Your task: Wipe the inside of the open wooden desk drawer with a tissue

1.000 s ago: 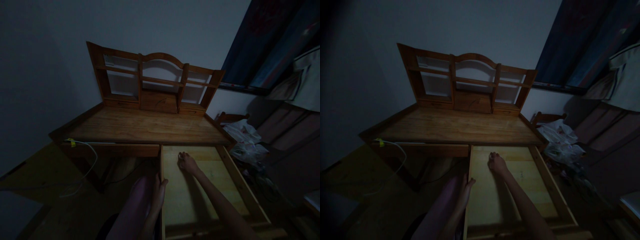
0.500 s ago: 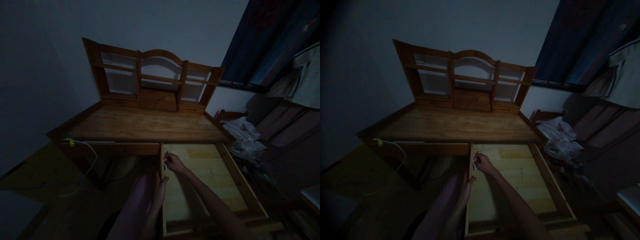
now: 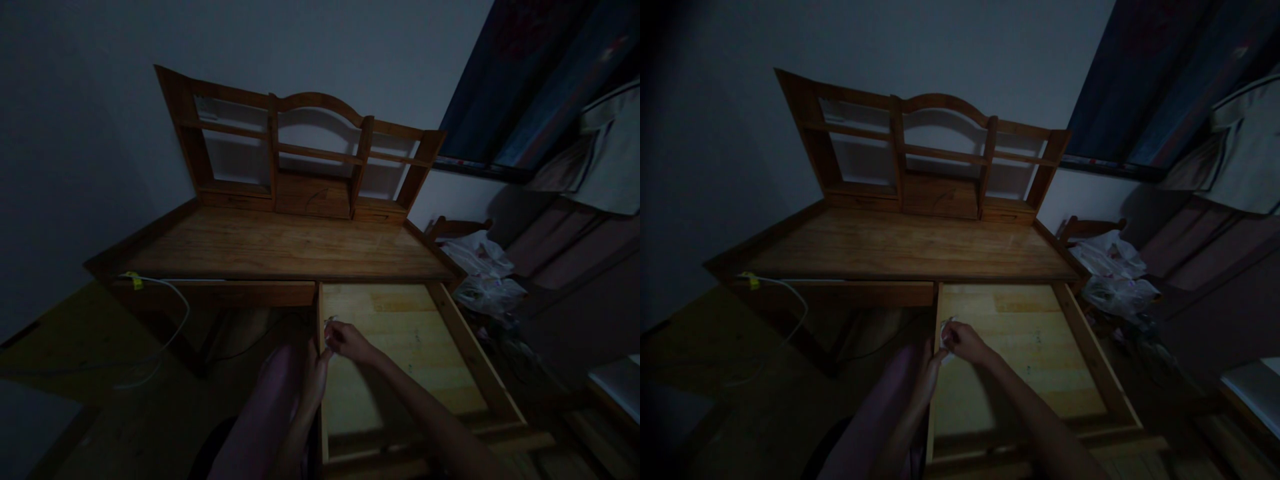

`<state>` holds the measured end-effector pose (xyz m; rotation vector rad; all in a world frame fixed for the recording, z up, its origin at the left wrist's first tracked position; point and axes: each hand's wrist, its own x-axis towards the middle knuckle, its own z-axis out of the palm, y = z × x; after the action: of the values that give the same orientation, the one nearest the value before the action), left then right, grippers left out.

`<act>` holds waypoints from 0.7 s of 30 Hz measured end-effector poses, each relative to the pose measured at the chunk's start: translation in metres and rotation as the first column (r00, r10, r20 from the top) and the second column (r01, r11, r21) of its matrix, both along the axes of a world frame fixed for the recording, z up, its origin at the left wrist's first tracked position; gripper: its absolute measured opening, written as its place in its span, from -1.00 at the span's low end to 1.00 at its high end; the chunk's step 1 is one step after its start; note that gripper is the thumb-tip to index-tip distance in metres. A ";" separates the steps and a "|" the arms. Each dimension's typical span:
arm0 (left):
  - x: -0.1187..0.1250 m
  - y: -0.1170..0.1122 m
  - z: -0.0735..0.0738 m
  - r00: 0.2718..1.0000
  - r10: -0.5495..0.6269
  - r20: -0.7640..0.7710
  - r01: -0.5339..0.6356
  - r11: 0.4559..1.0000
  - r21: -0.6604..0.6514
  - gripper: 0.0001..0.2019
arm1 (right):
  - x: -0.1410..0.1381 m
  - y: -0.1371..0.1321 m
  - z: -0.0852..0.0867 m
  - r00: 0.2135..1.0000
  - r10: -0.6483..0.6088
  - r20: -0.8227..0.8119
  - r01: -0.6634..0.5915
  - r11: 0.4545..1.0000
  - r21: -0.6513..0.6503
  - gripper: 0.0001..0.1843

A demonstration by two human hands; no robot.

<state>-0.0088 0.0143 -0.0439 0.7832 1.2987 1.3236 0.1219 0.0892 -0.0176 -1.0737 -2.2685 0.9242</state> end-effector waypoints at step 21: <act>0.000 -0.005 -0.004 1.000 -0.017 0.001 0.017 0.999 -0.042 -0.53 | 0.202 0.061 0.027 0.736 -0.619 0.275 0.595 0.785 0.174 -0.78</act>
<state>-0.0087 0.0097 -0.0481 0.7640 1.3124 1.2789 0.3241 0.1501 0.0092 -1.8887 -1.9229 0.4009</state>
